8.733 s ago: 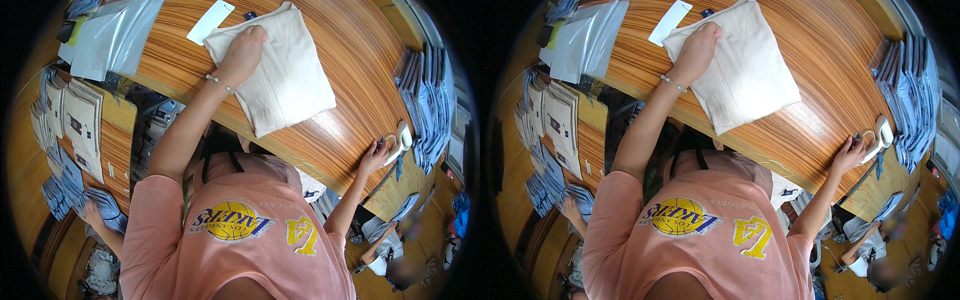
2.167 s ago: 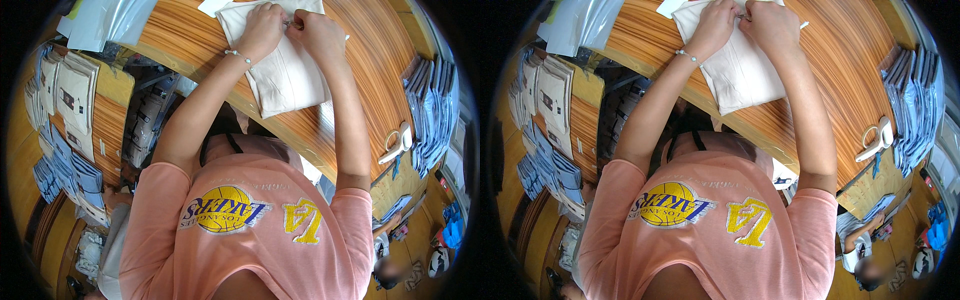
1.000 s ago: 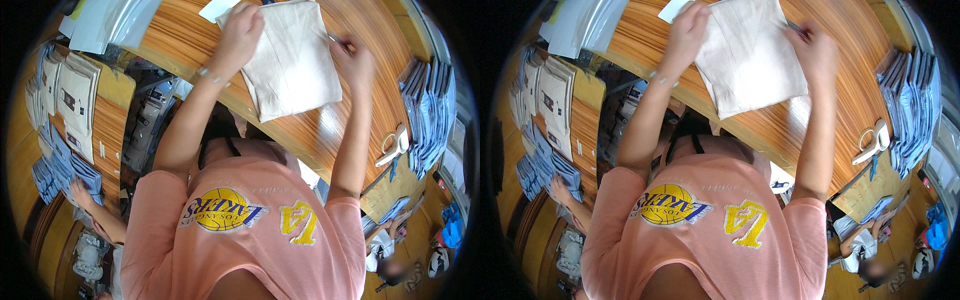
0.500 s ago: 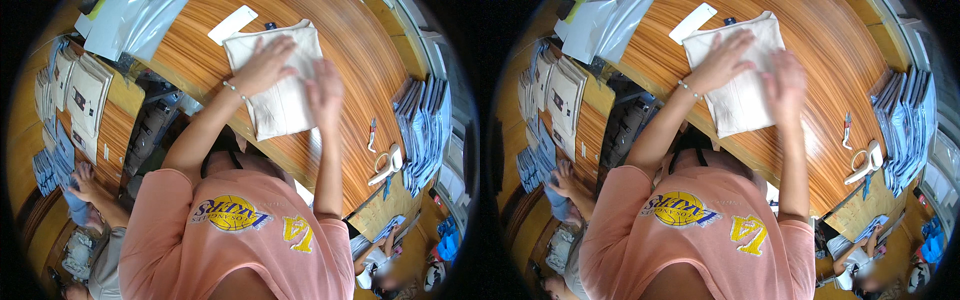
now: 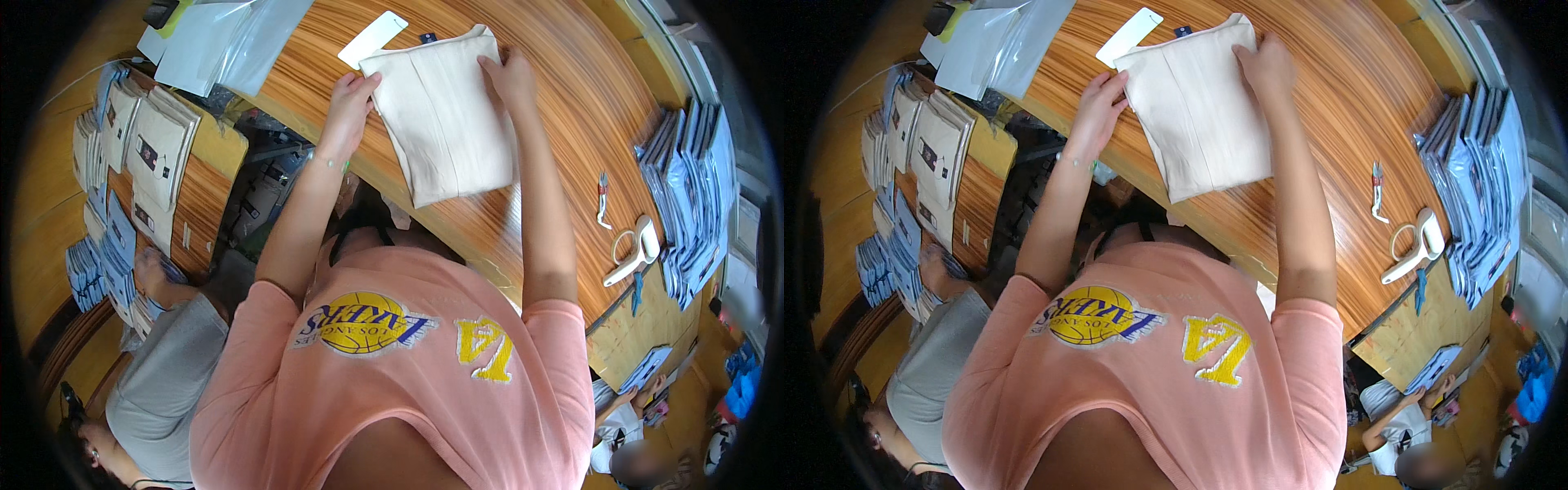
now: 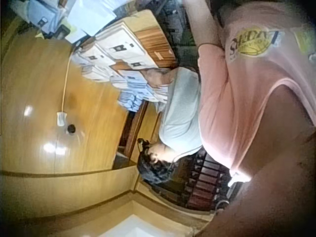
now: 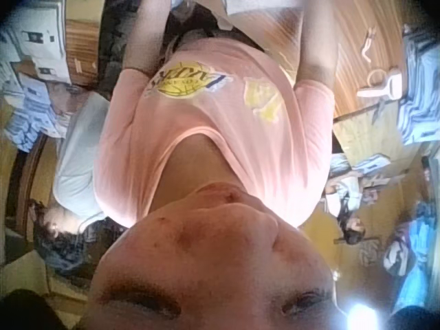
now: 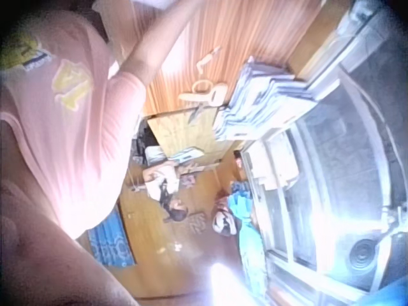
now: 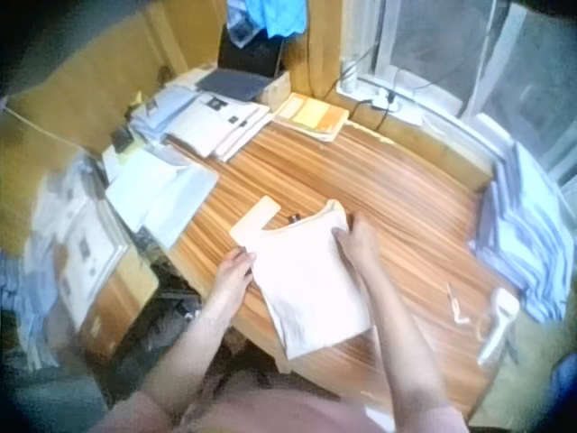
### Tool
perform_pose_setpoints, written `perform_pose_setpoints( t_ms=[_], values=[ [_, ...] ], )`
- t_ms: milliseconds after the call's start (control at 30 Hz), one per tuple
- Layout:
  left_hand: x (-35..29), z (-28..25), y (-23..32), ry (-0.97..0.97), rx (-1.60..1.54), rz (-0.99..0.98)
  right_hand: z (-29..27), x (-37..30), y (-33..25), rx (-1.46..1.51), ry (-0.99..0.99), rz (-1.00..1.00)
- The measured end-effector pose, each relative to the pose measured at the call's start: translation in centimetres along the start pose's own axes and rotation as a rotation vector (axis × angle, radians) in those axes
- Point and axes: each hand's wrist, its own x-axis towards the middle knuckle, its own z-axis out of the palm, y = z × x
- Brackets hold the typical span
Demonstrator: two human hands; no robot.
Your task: The person folds a light-colored t-shirt on a wooden table, attaches a tag to the collar area, and places the folded garment into a clear plastic bag. The person then repeats the process with another light-colored t-shirt, folding it and placing it in a bag.
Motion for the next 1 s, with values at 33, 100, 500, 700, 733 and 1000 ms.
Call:
perform_pose_setpoints(
  t_ms=[33,100,500,700,733,1000],
  values=[
    [-0.2,0.6,0.5,-0.019,-0.014,-0.028,0.3,0.7,-0.3,0.002,-0.047,0.075],
    [1.4,0.0,0.5,-0.144,0.032,0.002,0.1,1.7,-0.7,0.126,-0.160,0.134],
    [-2.5,5.5,16.6,-0.846,0.155,0.584,-20.8,-9.1,-3.0,0.866,0.028,-0.090],
    [-3.4,2.7,16.4,-1.418,0.726,0.462,-19.2,-20.4,-0.7,0.511,0.115,-0.096],
    [-2.7,1.4,13.8,-1.447,0.762,0.447,-16.3,-22.4,-0.2,0.534,0.165,-0.037],
    [1.2,-7.8,1.7,-1.463,0.899,0.439,-3.1,-31.5,1.1,0.378,0.083,0.277]
  ],
)
